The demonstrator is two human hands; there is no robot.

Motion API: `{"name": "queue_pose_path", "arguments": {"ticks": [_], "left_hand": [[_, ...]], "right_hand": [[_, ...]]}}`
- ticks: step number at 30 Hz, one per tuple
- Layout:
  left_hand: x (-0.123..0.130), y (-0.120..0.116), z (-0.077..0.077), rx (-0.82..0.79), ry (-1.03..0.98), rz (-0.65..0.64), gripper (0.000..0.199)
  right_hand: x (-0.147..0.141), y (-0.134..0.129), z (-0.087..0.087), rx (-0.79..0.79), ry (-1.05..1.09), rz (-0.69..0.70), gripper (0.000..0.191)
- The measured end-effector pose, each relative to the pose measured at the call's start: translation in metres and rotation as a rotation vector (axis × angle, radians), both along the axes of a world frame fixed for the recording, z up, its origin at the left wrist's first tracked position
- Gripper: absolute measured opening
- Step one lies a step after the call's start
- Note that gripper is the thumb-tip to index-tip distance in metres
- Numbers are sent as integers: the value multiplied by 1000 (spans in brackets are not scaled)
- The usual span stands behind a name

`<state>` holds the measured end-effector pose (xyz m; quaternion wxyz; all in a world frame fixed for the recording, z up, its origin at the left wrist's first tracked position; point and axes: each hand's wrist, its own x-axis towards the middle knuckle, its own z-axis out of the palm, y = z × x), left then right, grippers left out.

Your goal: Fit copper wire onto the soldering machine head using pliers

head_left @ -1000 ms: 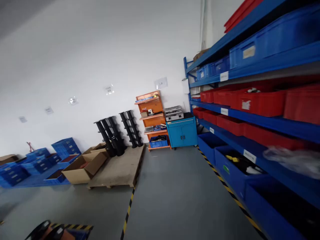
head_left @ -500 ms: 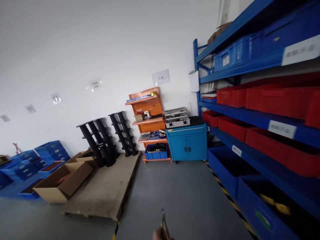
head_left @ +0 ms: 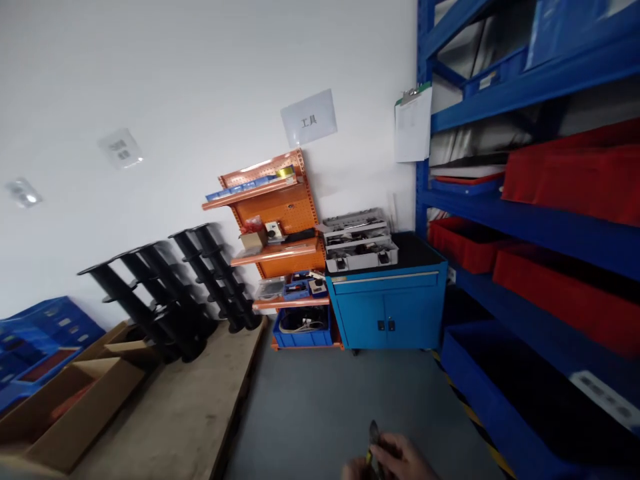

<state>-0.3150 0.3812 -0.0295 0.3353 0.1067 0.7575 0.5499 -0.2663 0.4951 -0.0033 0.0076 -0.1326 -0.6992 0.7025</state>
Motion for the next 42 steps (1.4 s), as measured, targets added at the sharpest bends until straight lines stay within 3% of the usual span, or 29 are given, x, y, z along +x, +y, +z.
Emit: {"name": "queue_pose_path", "arguments": {"ticks": [5, 8, 10, 12, 17, 21, 24, 27, 31, 34, 38, 42], "left_hand": [[-75, 55, 59, 161, -186, -287, 44], [-110, 93, 84, 340, -306, -353, 47], [-135, 117, 83, 394, -332, -341, 45], [-163, 140, 72, 363, -297, -283, 46], [-228, 185, 46, 178, -173, 67, 61], [-257, 207, 47, 150, -223, 355, 59], [-265, 214, 52, 126, -242, 475, 54], [-270, 219, 54, 109, -274, 545, 53], [-281, 225, 56, 122, -331, 604, 52], [-293, 228, 61, 126, -340, 603, 50], [-311, 226, 69, 77, -333, 546, 50], [-324, 219, 75, 7, -281, 464, 49]], "right_hand": [[-71, 67, 41, -72, 6, -6, 59], [-107, 97, 49, -80, 15, -60, 59], [-132, 118, 47, -61, 24, -70, 57], [-156, 145, 42, -47, 32, -90, 56], [-203, 242, 27, -3, -43, -90, 56], [-227, 321, 31, 135, -130, -39, 49], [-251, 359, 46, 249, -153, 68, 45], [-282, 373, 58, 336, -89, 211, 43], [-311, 366, 66, 385, 60, 390, 36], [-317, 360, 70, 408, 155, 449, 34], [-314, 365, 69, 502, 259, 374, 30], [-306, 389, 59, 774, 383, 82, 23]]}}
